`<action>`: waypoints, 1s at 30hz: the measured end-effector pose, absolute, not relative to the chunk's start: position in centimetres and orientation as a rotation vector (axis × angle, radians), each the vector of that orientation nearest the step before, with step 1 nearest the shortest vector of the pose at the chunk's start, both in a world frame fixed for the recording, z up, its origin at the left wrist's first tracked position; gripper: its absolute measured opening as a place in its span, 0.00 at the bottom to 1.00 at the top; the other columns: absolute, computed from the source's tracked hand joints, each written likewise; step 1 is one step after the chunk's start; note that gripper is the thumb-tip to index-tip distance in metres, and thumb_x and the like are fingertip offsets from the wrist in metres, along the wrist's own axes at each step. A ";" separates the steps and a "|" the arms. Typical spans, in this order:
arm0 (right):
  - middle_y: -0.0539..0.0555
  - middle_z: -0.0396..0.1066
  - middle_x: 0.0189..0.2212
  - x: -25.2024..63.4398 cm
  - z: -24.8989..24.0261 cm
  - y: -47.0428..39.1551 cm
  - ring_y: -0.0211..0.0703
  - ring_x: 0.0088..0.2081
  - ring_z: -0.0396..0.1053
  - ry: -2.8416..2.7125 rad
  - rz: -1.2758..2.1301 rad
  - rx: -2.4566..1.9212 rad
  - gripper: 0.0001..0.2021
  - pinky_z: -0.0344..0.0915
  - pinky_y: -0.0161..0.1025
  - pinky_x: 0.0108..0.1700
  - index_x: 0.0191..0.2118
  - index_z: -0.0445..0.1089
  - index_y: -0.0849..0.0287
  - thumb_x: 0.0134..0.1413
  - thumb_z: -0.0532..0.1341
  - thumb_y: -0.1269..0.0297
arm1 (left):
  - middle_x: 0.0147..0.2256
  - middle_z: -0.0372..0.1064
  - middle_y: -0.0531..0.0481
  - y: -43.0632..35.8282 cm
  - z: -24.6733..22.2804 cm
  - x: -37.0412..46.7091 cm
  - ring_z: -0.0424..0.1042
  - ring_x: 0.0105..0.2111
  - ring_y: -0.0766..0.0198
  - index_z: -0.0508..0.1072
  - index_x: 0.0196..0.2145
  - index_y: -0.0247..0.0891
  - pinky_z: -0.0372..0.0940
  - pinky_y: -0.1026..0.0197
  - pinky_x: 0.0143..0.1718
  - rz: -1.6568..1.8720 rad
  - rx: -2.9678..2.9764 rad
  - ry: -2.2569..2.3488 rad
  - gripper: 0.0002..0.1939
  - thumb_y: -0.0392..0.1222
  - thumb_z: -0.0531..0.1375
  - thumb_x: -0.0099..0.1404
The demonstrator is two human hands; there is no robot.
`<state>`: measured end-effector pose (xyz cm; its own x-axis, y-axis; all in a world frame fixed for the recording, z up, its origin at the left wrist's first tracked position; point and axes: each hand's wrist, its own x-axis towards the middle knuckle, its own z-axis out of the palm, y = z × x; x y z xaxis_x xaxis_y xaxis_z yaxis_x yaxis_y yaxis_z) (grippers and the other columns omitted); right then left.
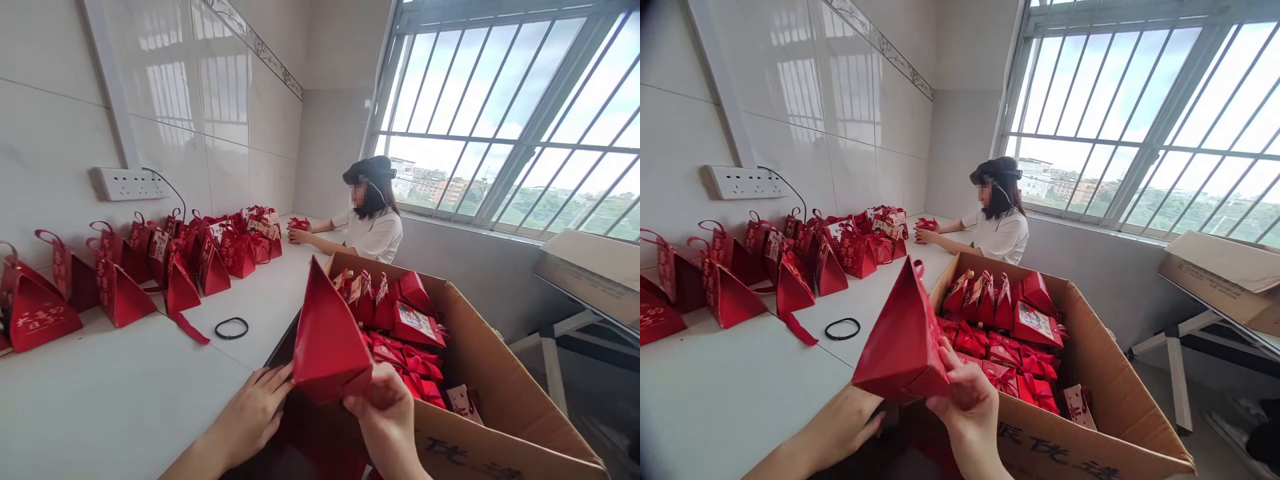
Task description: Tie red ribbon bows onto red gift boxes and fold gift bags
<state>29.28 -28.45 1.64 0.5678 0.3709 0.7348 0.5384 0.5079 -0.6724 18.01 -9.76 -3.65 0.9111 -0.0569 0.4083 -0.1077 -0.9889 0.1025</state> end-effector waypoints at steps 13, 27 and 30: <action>0.55 0.78 0.35 27.6 -0.3 -27.7 0.47 0.40 0.75 -1.051 0.412 -0.808 0.21 0.75 0.45 0.39 0.48 0.72 0.46 0.62 0.46 0.50 | 0.38 0.74 0.52 -11.7 1.0 17.2 0.72 0.36 0.63 0.66 0.43 0.44 0.71 0.62 0.33 0.422 2.380 0.096 0.11 0.37 0.49 0.65; 0.54 0.78 0.36 30.7 2.0 -29.0 0.47 0.34 0.76 -0.624 0.549 -0.793 0.20 0.75 0.42 0.38 0.44 0.74 0.49 0.42 0.67 0.51 | 0.53 0.68 0.44 -9.8 -3.2 17.6 0.70 0.48 0.53 0.69 0.49 0.39 0.64 0.49 0.52 0.454 2.972 -0.126 0.22 0.29 0.54 0.56; 0.52 0.77 0.38 33.8 4.6 -30.6 0.44 0.36 0.75 -0.487 0.199 -0.957 0.21 0.74 0.40 0.38 0.42 0.73 0.49 0.36 0.71 0.60 | 0.62 0.54 0.46 -9.3 -3.9 17.9 0.67 0.52 0.53 0.68 0.51 0.41 0.62 0.49 0.53 0.527 2.974 -0.185 0.26 0.27 0.52 0.54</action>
<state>33.77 -30.56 4.64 0.8749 0.3726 0.3094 0.0487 0.5679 -0.8217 17.88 -9.27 -3.92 0.9320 -0.0995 0.3485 -0.1397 -0.9859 0.0921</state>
